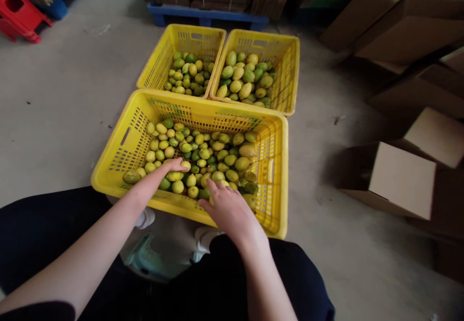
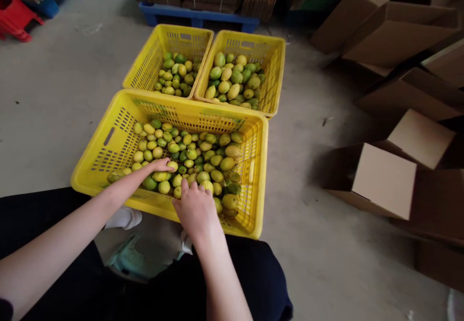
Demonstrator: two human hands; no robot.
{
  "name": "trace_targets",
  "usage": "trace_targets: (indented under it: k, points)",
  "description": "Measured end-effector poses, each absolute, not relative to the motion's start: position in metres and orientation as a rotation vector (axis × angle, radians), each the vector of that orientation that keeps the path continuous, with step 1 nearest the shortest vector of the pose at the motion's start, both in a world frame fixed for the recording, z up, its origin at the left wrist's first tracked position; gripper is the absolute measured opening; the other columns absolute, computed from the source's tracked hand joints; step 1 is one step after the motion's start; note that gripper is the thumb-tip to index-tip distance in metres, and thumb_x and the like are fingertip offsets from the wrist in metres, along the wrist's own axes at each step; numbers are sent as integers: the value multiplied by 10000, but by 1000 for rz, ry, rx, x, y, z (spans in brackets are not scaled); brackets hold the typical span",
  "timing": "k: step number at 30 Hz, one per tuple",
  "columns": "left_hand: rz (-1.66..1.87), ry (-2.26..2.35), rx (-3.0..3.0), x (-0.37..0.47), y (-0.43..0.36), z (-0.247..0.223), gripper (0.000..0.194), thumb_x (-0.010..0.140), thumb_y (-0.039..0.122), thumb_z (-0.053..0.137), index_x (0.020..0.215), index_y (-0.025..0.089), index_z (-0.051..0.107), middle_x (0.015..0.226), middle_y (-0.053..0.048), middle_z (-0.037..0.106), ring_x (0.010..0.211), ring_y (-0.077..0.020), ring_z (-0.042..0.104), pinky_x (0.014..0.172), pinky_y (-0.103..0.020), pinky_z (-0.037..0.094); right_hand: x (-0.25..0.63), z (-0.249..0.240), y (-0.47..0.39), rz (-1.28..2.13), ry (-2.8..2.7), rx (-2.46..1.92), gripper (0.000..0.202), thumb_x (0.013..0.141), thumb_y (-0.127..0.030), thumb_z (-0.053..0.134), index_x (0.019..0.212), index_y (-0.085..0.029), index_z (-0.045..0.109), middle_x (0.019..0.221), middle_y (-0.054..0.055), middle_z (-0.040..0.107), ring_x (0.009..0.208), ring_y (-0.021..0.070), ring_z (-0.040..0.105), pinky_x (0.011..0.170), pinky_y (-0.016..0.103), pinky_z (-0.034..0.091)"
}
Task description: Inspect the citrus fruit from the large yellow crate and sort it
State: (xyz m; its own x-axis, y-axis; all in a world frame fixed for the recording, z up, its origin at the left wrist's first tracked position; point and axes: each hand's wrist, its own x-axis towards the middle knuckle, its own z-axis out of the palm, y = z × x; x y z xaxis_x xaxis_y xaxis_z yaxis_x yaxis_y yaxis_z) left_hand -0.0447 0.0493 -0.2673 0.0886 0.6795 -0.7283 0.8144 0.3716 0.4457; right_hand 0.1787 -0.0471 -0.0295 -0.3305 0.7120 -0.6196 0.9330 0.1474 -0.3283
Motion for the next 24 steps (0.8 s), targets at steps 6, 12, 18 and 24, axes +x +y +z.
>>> trace_targets:
  k: [6,12,18,24]
  points:
    - [-124,1433,1336,-43,45,-220,205,691,225,778,834,174,640,668,22,636,859,-215,625,766,-257,460,203,-25,-43,-772,2071,1852,510,942,-331,505,1396,-102,463,1265,227,623,1151,349,606,940,459,463]
    - [46,1146,1178,-4,37,-142,108,830,309,668,886,224,705,814,-5,730,935,-214,675,809,-288,503,186,-30,-42,-881,2385,1735,760,791,-222,655,1475,-147,331,1468,218,428,1298,345,478,963,458,474]
    - [111,940,909,17,48,-94,343,940,453,472,1000,229,724,904,-42,752,1024,-233,674,903,-344,501,189,-20,-39,-697,2481,2023,400,837,-197,556,1233,-160,517,1096,127,622,985,265,608,759,328,500]
    - [-116,1521,1322,-24,54,-187,114,751,239,734,839,190,681,889,-29,726,1047,-220,613,952,-292,433,200,-21,-42,-568,2337,2094,362,826,-235,570,1183,-185,534,1050,105,630,932,245,609,633,275,443]
